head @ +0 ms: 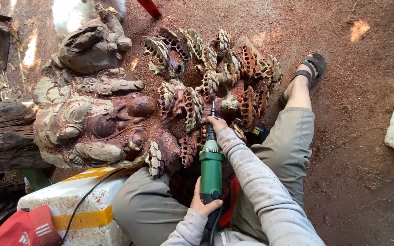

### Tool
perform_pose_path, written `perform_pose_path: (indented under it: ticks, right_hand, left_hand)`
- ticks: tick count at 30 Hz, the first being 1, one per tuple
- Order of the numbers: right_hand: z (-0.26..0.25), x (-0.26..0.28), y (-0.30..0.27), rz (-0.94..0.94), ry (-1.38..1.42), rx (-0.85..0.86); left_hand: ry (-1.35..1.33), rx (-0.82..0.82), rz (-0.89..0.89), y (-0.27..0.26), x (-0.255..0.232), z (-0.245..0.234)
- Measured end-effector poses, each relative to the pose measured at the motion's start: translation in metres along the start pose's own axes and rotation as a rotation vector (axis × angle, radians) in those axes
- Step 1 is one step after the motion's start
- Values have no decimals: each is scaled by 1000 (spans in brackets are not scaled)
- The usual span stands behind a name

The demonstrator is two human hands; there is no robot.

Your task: Carving and cleaning intricate details on a large wooden burl using a rotary power tool.

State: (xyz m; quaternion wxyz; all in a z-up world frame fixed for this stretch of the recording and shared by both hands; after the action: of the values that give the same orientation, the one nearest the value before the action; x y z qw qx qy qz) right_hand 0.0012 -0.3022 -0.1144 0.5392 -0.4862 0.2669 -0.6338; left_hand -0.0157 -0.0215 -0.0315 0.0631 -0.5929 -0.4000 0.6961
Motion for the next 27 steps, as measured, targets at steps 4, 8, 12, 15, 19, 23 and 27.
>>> perform_pose_path:
  ticks: [4,8,12,15,19,23,27]
  right_hand:
    - [-1,-2,2,-17,11,10]
    - [-1,-3,3,-7,-22,49]
    - [-7,-10,17,2,25,-20]
    - [-8,-14,28,8,82,-32]
    - [-5,-9,30,17,117,-17]
    - [-3,-8,30,18,120,-13]
    - [-4,-11,31,1,83,-5]
  left_hand:
    - [-1,-6,9,-3,11,3]
    - [32,-51,12,-6,13,8]
    - [56,-1,-31,2,8,-8]
    - [106,19,-40,6,-3,-18]
    - [190,17,-85,14,-13,-24]
    - [172,13,-102,15,-13,-27]
    - [100,6,-68,11,-8,-20]
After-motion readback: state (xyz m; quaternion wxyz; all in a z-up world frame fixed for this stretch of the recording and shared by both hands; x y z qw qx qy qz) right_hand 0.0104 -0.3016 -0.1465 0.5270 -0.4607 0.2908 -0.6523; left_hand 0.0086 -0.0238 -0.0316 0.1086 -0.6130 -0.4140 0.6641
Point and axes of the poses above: each hand's wrist, its own y-axis towards the middle knuckle, its own z-axis out of the palm, x = y × z, the point moved 4 cm from there along y, towards the middle knuckle, and after that the axes turned 5 degrees about -y, right-handed, at the moved point
